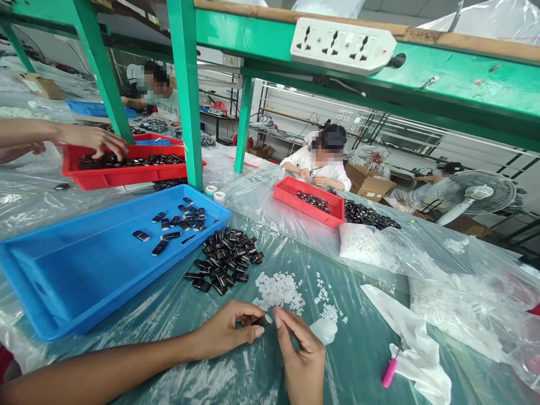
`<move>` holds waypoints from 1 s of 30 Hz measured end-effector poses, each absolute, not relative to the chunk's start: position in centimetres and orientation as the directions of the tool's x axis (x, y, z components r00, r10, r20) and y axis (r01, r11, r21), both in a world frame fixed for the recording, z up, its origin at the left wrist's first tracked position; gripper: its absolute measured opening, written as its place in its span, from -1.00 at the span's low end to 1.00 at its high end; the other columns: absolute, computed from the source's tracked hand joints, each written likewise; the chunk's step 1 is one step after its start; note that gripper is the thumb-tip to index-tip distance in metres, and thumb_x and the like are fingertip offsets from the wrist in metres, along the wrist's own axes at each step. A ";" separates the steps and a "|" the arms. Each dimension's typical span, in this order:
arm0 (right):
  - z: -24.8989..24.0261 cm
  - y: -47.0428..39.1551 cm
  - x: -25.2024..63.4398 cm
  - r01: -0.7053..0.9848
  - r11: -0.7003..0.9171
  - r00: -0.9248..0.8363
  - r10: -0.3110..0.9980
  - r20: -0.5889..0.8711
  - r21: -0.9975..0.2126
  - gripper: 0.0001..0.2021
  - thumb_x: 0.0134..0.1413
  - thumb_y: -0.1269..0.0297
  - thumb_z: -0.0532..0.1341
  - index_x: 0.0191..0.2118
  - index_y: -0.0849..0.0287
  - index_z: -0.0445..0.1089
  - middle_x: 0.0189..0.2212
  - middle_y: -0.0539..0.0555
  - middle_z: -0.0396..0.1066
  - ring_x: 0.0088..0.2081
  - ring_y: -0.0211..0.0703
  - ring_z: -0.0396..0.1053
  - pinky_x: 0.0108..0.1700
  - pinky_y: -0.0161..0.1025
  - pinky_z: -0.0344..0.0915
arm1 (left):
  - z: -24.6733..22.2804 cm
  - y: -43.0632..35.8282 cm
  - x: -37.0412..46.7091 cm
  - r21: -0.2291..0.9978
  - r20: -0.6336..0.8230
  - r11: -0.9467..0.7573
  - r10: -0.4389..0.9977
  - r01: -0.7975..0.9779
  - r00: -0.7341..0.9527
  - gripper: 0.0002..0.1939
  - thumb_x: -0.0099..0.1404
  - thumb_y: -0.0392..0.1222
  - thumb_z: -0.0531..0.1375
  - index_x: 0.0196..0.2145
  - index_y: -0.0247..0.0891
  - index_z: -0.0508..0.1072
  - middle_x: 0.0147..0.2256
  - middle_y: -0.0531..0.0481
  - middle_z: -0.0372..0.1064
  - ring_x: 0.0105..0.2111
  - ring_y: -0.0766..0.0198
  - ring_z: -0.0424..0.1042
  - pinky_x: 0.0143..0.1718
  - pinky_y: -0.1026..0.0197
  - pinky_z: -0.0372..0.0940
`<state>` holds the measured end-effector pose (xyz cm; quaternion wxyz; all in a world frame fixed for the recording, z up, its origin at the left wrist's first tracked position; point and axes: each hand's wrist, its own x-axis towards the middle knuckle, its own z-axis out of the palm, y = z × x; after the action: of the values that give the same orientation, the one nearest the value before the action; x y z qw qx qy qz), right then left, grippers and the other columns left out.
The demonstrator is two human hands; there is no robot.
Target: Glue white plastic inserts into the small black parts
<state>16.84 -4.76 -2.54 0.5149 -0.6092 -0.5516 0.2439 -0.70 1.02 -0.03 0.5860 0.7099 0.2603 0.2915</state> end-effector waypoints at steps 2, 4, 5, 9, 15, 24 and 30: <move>-2.3 -4.9 16.3 0.274 0.063 0.343 0.926 0.159 -0.960 -0.76 -0.03 0.12 0.26 -0.22 0.03 0.53 -0.20 0.06 0.50 -0.12 -0.01 0.43 -0.07 -0.14 0.37 | -0.1 1.0 -0.7 0.981 0.121 -0.191 0.713 0.026 0.690 -0.60 0.24 0.07 0.11 -0.34 -0.37 0.47 -0.50 -0.01 0.26 -0.48 0.31 0.20 -0.46 0.31 0.14; -1.8 -5.1 15.6 0.197 0.034 0.395 0.912 0.111 -0.980 -0.75 -0.08 0.09 0.29 -0.25 0.05 0.54 -0.21 0.06 0.51 -0.11 0.03 0.42 -0.04 -0.09 0.34 | -0.3 1.0 -0.6 0.980 0.138 -0.200 0.716 0.012 0.684 -0.62 0.23 0.06 0.12 -0.36 -0.38 0.45 -0.51 0.01 0.21 -0.48 0.32 0.16 -0.47 0.32 0.11; -1.6 -5.1 15.3 0.178 0.033 0.410 0.906 0.104 -0.983 -0.74 -0.10 0.08 0.29 -0.27 0.06 0.55 -0.22 0.07 0.51 -0.11 0.04 0.42 -0.03 -0.07 0.33 | -0.4 1.0 -0.6 0.979 0.147 -0.202 0.713 0.001 0.685 -0.63 0.24 0.05 0.12 -0.38 -0.38 0.44 -0.52 0.02 0.18 -0.49 0.33 0.15 -0.47 0.32 0.10; -0.8 -5.3 14.2 0.153 0.041 0.429 0.897 0.104 -0.987 -0.71 -0.14 0.04 0.30 -0.28 0.08 0.55 -0.23 0.08 0.51 -0.11 0.07 0.41 -0.05 -0.03 0.34 | -0.5 1.1 -0.6 0.979 0.168 -0.199 0.702 -0.036 0.692 -0.66 0.25 0.02 0.12 -0.46 -0.35 0.39 -0.55 0.07 0.08 -0.51 0.36 0.09 -0.48 0.33 0.05; -1.0 -5.2 14.0 0.094 0.061 0.424 0.901 0.095 -0.994 -0.73 -0.13 0.07 0.31 -0.28 0.05 0.55 -0.24 0.07 0.52 -0.11 0.04 0.40 -0.02 -0.04 0.30 | -0.4 1.1 -0.5 0.975 0.188 -0.216 0.704 -0.045 0.685 -0.65 0.24 0.01 0.12 -0.53 -0.34 0.33 -0.56 0.09 0.02 -0.51 0.37 0.05 -0.49 0.34 0.00; -1.4 -5.1 14.3 0.114 0.074 0.430 0.895 0.117 -0.991 -0.76 -0.13 0.09 0.31 -0.31 0.06 0.55 -0.25 0.07 0.51 -0.12 0.03 0.39 -0.09 -0.11 0.33 | -0.3 0.8 -0.4 0.974 0.202 -0.220 0.721 -0.058 0.663 -0.69 0.23 -0.06 0.13 -0.54 -0.34 0.33 -0.57 0.10 0.04 -0.52 0.38 0.05 -0.49 0.34 0.00; -1.5 -5.4 14.1 0.255 0.111 0.410 0.887 0.212 -0.961 -0.75 -0.06 0.07 0.26 -0.25 0.03 0.54 -0.19 0.07 0.48 -0.07 0.07 0.35 -0.08 -0.03 0.33 | -0.5 0.8 -0.4 0.977 0.190 -0.206 0.715 -0.056 0.673 -0.69 0.26 -0.06 0.11 -0.50 -0.35 0.39 -0.57 0.05 0.16 -0.52 0.34 0.15 -0.48 0.33 0.05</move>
<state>14.07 -5.42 -1.52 0.5791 -0.6082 -0.4693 0.2729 -0.42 0.83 -0.45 0.5847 0.7031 0.2344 0.3298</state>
